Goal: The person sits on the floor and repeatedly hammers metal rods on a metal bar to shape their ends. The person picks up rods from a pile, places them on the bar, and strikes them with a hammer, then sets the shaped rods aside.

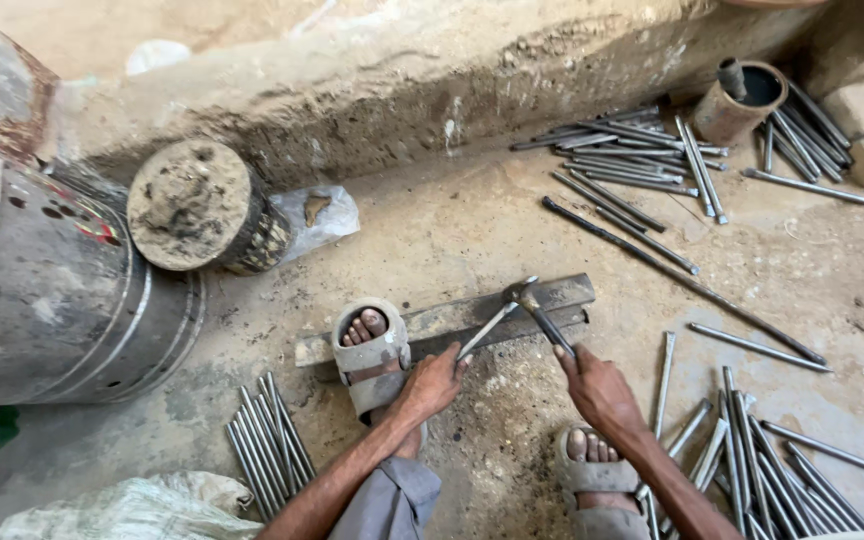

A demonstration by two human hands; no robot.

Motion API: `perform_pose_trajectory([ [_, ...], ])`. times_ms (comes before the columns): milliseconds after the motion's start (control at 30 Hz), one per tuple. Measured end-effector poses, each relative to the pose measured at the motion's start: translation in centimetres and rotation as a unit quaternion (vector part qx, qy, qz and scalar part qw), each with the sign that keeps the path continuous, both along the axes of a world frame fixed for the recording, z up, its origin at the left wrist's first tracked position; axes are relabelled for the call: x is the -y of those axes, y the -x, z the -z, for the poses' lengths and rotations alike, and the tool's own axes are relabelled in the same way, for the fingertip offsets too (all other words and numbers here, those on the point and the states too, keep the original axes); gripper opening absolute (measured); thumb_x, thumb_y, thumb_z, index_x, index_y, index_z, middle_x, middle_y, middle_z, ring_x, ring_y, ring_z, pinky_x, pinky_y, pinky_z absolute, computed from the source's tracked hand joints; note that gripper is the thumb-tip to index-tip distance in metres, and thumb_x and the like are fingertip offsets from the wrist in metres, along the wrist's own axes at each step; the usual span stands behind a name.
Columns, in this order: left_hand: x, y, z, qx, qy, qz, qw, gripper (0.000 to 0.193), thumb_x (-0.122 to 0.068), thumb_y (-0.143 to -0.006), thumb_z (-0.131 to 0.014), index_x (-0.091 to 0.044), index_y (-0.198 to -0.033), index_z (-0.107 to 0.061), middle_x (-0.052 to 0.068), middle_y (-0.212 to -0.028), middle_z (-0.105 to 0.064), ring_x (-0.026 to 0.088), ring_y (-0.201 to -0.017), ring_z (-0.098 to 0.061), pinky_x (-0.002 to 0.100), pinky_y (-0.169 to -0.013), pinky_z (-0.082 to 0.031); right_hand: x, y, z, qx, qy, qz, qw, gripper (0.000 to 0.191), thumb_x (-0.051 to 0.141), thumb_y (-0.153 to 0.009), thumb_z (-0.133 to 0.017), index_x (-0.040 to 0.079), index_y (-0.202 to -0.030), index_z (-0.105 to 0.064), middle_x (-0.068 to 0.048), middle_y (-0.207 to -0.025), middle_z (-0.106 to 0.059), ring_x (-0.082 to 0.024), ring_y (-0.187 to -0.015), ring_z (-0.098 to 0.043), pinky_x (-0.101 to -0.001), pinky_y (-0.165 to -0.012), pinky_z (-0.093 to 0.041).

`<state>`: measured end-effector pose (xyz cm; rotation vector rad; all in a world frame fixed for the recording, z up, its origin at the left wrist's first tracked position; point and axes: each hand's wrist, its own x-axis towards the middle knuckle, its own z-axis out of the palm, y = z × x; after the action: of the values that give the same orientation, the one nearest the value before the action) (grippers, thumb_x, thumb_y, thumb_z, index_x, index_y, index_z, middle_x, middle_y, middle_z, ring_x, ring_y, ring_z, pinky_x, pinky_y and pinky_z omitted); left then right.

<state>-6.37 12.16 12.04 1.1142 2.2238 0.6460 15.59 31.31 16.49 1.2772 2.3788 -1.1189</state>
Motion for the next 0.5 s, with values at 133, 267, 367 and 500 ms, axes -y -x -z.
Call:
perform_pose_trajectory([
  [133,0.0,0.0,0.2,-0.011,-0.009,0.012,1.0,0.035,-0.028,-0.103,-0.055,0.0,-0.125,-0.056,0.023,-0.072,-0.068,0.041,-0.064,-0.07,0.055,-0.061,-0.057,-0.6,-2.5,-1.7,-0.119,-0.037,0.045,0.991,0.052,0.049,-0.106,-0.031,0.008,-0.115,-0.061,-0.003,-0.048,-0.046,-0.013,-0.034,-0.037,-0.0322,-0.027,-0.032],
  [267,0.4,-0.4,0.2,0.081,0.077,-0.011,0.994,0.035,-0.028,-0.105,-0.049,-0.002,-0.128,-0.054,0.021,-0.07,-0.07,0.036,-0.06,-0.072,0.05,-0.059,-0.061,0.3,-3.3,-1.0,-0.238,-0.089,0.079,0.964,0.052,0.048,-0.108,-0.029,0.006,-0.111,-0.059,0.0,-0.052,-0.049,-0.009,-0.033,-0.04,-0.0296,-0.022,-0.038],
  [367,0.4,-0.6,0.8,0.034,0.014,-0.002,0.999,0.035,-0.027,-0.104,-0.052,0.0,-0.126,-0.056,0.021,-0.073,-0.069,0.035,-0.061,-0.072,0.05,-0.06,-0.059,1.1,-2.0,0.8,-0.256,-0.088,0.087,0.959,0.054,0.049,-0.108,-0.028,0.005,-0.111,-0.059,0.0,-0.051,-0.05,-0.01,-0.031,-0.04,-0.0306,-0.021,-0.035],
  [500,0.3,-0.3,2.0,0.019,-0.039,-0.002,0.999,0.044,-0.026,-0.101,-0.056,0.002,-0.134,-0.052,0.021,-0.076,-0.07,0.035,-0.06,-0.072,0.048,-0.058,-0.061,1.0,-1.5,2.3,-0.048,-0.052,0.007,0.997,0.053,0.05,-0.108,-0.03,0.01,-0.125,-0.06,-0.002,-0.051,-0.048,-0.013,-0.034,-0.038,-0.0329,-0.026,-0.032],
])
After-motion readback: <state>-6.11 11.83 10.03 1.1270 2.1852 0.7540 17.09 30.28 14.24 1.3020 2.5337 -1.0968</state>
